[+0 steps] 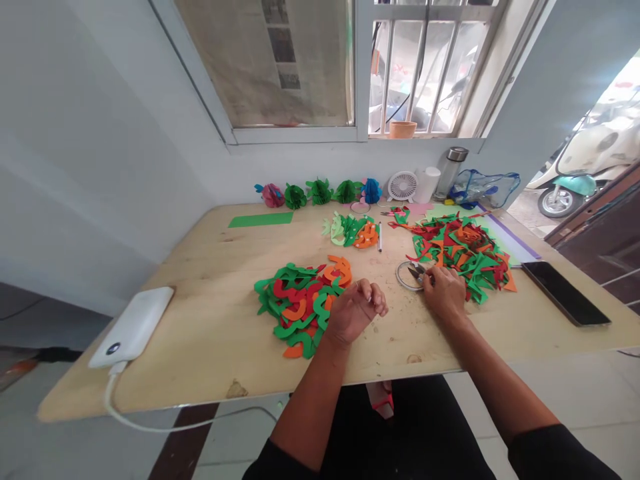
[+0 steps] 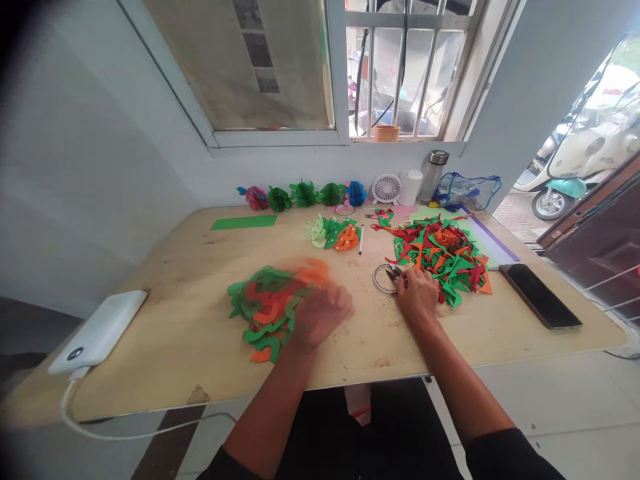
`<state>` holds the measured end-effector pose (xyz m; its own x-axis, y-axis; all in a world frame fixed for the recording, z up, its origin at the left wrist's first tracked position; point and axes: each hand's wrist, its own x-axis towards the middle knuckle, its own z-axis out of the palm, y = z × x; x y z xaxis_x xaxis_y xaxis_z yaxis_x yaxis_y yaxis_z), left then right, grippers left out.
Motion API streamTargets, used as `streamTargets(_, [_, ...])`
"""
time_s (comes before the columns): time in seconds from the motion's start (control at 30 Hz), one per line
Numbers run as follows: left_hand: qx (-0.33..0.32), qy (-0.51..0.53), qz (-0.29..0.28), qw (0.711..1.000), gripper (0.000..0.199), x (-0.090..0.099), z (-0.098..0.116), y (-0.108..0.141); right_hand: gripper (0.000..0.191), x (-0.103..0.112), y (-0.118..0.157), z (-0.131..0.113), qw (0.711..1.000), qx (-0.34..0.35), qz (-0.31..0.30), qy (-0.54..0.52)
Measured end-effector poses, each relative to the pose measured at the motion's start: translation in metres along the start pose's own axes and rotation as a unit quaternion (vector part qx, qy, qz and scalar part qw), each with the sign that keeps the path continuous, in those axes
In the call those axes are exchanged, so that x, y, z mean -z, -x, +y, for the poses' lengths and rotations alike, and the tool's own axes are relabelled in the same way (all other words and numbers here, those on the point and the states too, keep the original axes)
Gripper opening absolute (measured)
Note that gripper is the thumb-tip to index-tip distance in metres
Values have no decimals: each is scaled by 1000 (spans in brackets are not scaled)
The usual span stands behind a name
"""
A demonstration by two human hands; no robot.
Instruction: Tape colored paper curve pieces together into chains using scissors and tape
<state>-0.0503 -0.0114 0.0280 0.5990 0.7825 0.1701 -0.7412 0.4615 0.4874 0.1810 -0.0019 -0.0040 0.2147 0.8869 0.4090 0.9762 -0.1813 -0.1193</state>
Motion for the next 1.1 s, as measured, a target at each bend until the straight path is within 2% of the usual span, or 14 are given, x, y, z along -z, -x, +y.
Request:
streamTargets(0.17, [5, 2, -28, 1000, 24, 5, -6, -1, 20, 5, 8, 8, 1000, 8, 7, 24])
streamTargets(0.33, [12, -6, -39, 999, 24, 7, -10, -3, 22, 5, 12, 14, 998, 9, 56, 36])
streamTargets(0.47, [22, -14, -37, 999, 32, 9, -9, -5, 25, 14, 18, 11, 996, 9, 85, -30])
streamTargets(0.57, [47, -19, -34, 998, 49, 12, -10, -6, 28, 29, 33, 3, 987, -28, 52, -152])
streamTargets(0.67, [67, -26, -17, 997, 58, 14, -11, -7, 38, 40, 51, -7, 965, -81, -23, -250])
streamTargets(0.77, [62, -20, -25, 998, 60, 16, -12, -8, 40, 42, 64, -13, 950, -97, -76, -286])
streamTargets(0.9, [45, -13, -39, 998, 61, 16, -11, -8, 35, 38, 67, -18, 956, -102, -66, -266])
streamTargets(1.0, [46, -18, -29, 998, 61, 15, -11, -7, 34, 37, 67, -19, 962, -90, -60, -250])
streamTargets(1.1, [44, -19, -42, 998, 60, 13, -10, -6, 34, 36, 68, -18, 966, -73, -52, -241])
